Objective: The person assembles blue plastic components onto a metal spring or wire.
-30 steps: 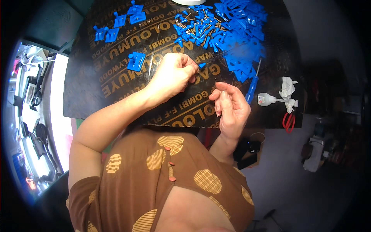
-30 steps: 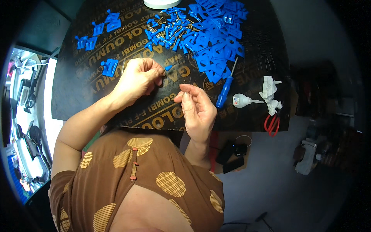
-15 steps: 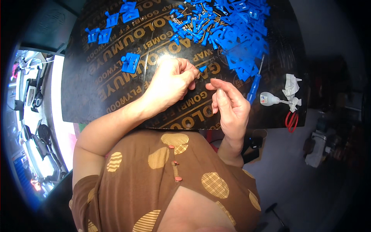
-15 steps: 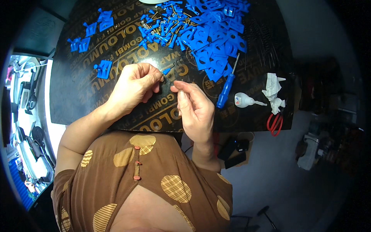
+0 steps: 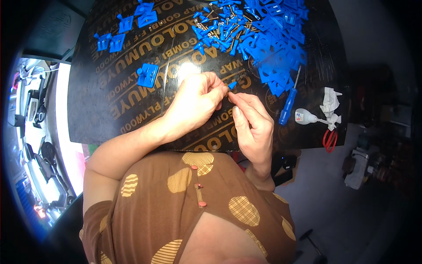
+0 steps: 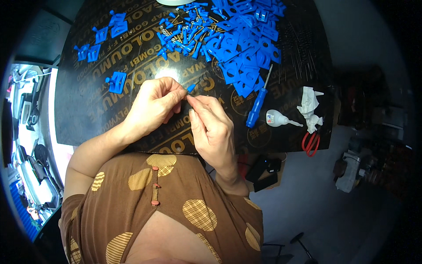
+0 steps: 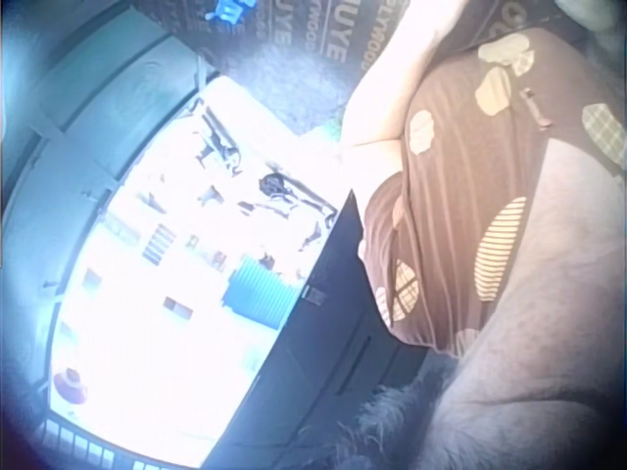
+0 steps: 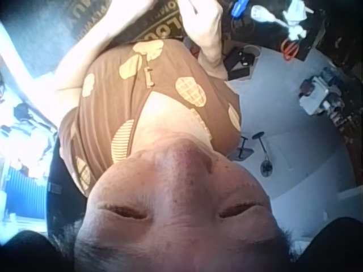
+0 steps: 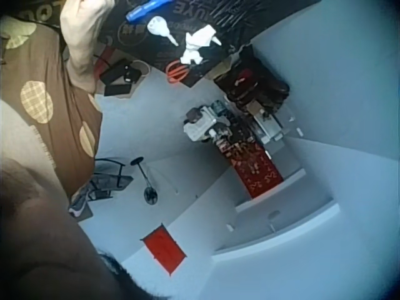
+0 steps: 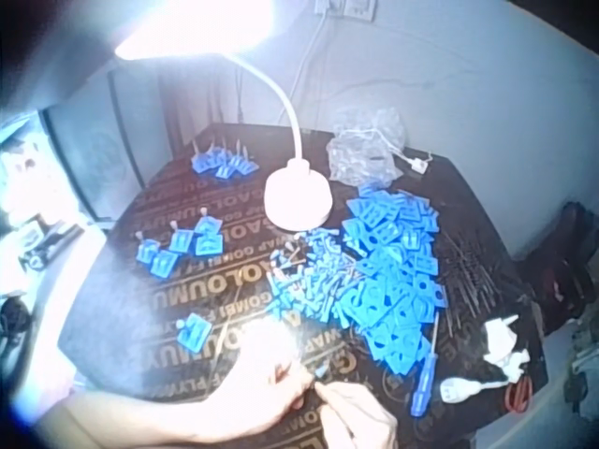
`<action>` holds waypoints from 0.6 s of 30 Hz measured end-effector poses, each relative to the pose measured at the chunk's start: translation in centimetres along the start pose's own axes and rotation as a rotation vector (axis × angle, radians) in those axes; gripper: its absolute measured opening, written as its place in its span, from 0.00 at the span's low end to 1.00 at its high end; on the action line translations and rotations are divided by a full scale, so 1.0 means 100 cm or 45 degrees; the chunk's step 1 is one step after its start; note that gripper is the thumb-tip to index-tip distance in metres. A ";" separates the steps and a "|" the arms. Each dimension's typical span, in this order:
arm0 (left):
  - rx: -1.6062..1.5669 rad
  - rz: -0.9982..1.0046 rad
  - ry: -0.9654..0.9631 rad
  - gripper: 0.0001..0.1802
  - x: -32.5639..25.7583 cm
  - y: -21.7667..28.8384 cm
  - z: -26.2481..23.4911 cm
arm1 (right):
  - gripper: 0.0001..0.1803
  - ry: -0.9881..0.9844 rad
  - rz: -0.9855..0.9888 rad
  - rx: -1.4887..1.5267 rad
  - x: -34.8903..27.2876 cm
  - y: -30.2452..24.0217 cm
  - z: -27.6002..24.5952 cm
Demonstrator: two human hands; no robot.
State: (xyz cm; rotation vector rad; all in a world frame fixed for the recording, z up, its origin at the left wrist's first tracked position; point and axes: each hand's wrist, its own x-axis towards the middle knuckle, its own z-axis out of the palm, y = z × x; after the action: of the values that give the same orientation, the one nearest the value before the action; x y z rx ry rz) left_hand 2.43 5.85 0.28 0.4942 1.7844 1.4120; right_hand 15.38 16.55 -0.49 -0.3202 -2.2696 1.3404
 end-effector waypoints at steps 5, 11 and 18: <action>0.081 -0.009 0.010 0.12 -0.002 0.008 0.001 | 0.12 0.001 -0.005 -0.029 0.003 0.000 0.001; 0.054 0.029 -0.014 0.11 0.000 0.002 0.001 | 0.11 0.037 -0.023 -0.037 0.006 0.002 0.002; 0.286 0.095 0.037 0.09 -0.001 0.002 0.003 | 0.10 0.049 -0.013 -0.031 0.004 0.001 0.002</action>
State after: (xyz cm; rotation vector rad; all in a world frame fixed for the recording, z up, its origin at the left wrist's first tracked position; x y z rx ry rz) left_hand 2.73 6.03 0.48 0.6663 1.9776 1.2797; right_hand 14.92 16.66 -0.49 -0.3395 -2.2543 1.2910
